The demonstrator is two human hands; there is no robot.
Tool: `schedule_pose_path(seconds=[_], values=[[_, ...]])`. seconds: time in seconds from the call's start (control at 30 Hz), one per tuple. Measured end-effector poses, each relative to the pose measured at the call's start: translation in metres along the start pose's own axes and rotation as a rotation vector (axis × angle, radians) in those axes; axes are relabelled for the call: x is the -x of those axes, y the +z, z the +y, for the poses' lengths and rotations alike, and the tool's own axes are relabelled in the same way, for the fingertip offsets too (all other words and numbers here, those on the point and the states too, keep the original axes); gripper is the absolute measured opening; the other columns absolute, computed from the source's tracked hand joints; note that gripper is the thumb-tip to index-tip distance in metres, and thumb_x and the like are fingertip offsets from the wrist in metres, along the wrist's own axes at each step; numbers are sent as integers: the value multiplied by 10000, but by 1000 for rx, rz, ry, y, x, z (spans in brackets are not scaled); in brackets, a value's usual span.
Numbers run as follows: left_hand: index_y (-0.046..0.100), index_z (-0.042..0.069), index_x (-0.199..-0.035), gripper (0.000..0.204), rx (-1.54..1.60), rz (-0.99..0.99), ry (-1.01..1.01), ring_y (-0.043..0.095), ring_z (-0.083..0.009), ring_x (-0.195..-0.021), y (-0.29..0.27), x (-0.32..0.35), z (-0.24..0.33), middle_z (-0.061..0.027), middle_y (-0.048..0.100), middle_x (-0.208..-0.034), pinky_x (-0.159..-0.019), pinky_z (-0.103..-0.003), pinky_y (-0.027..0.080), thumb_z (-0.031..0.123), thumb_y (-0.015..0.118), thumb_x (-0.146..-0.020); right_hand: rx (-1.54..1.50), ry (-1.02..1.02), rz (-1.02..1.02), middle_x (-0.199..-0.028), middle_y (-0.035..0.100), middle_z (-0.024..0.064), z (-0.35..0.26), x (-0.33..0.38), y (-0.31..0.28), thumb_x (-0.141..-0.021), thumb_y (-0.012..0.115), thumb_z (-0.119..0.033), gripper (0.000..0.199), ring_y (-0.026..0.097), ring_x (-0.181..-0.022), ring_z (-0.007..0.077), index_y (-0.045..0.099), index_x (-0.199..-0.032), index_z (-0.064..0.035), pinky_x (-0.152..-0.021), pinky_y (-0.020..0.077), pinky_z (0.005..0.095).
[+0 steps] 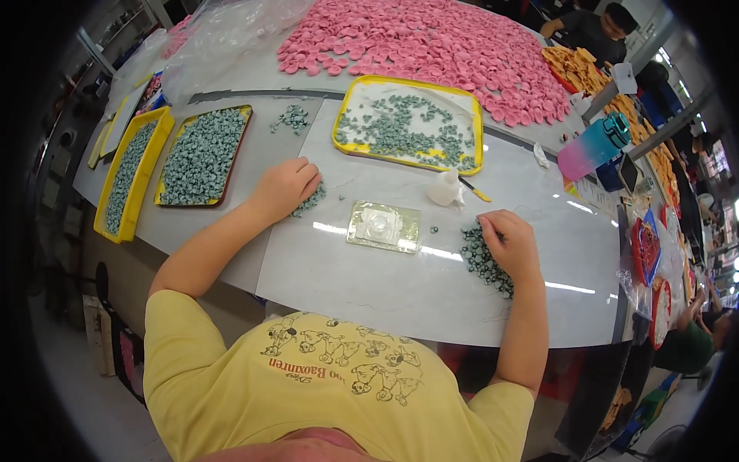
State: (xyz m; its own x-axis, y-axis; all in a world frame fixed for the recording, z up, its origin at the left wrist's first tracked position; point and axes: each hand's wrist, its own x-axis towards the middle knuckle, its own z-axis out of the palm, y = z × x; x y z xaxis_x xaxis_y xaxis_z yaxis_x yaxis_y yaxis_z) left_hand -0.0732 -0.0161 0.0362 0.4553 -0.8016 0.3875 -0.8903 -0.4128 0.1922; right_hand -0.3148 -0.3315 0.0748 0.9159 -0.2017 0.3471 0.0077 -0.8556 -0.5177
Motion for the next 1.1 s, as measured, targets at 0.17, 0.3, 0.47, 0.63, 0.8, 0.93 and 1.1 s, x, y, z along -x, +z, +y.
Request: schedule_pose_path(seconds=[0.17, 0.3, 0.47, 0.63, 0.8, 0.93, 1.1], values=[[623, 56, -847, 88, 87, 94, 64, 585, -265, -806, -12, 13, -10, -65, 614, -878, -672, -382, 474, 143, 609, -836, 14, -6, 19, -784, 656, 108, -5, -1, 4, -837, 590, -42, 90, 615, -700, 209, 661, -840, 13, -642, 477, 286], [656, 40, -877, 110, 102, 100, 110, 587, -256, -894, -23, 8, -6, -82, 633, -940, -748, -373, 471, 126, 609, -828, 14, -14, 15, -790, 658, 109, -3, 0, 1, -841, 591, -47, 93, 616, -704, 212, 663, -845, 11, -645, 479, 285], [635, 12, -912, 122, 276, 132, -11, 581, -288, -968, -8, -28, -5, -114, 634, -1005, -814, -378, 467, 96, 595, -834, 11, 1, 9, -794, 660, 111, 1, 0, -6, -841, 593, -51, 96, 620, -713, 217, 665, -848, 12, -654, 485, 289], [615, -14, -925, 168, 311, 117, -41, 574, -363, -895, 31, -99, 7, -192, 596, -934, -802, -409, 474, 120, 593, -826, 2, -57, 54, -772, 642, 116, 8, 3, -14, -829, 608, -58, 82, 608, -674, 251, 655, -823, 9, -607, 482, 313], [553, -20, -1065, 398, 101, -133, -265, 552, -395, -923, 54, -152, 60, -234, 542, -1008, -797, -437, 484, 322, 587, -864, 1, -2, 34, -782, 650, 110, 17, 5, -28, -833, 604, -59, 86, 613, -684, 236, 660, -832, 8, -614, 484, 304], [490, -21, -1140, 581, -1, -299, -351, 542, -433, -937, 60, -177, 105, -267, 475, -1107, -764, -466, 499, 477, 578, -855, 3, 10, 21, -789, 657, 101, 28, 5, -36, -837, 600, -51, 85, 620, -694, 216, 665, -840, 3, -621, 484, 288], [507, -5, -1120, 543, -71, -266, -320, 550, -429, -934, 92, -193, 121, -254, 468, -1104, -749, -459, 517, 462, 578, -853, 4, -38, 33, -793, 659, 103, 39, 6, -39, -832, 600, -44, 82, 624, -701, 226, 666, -842, 3, -624, 487, 293]])
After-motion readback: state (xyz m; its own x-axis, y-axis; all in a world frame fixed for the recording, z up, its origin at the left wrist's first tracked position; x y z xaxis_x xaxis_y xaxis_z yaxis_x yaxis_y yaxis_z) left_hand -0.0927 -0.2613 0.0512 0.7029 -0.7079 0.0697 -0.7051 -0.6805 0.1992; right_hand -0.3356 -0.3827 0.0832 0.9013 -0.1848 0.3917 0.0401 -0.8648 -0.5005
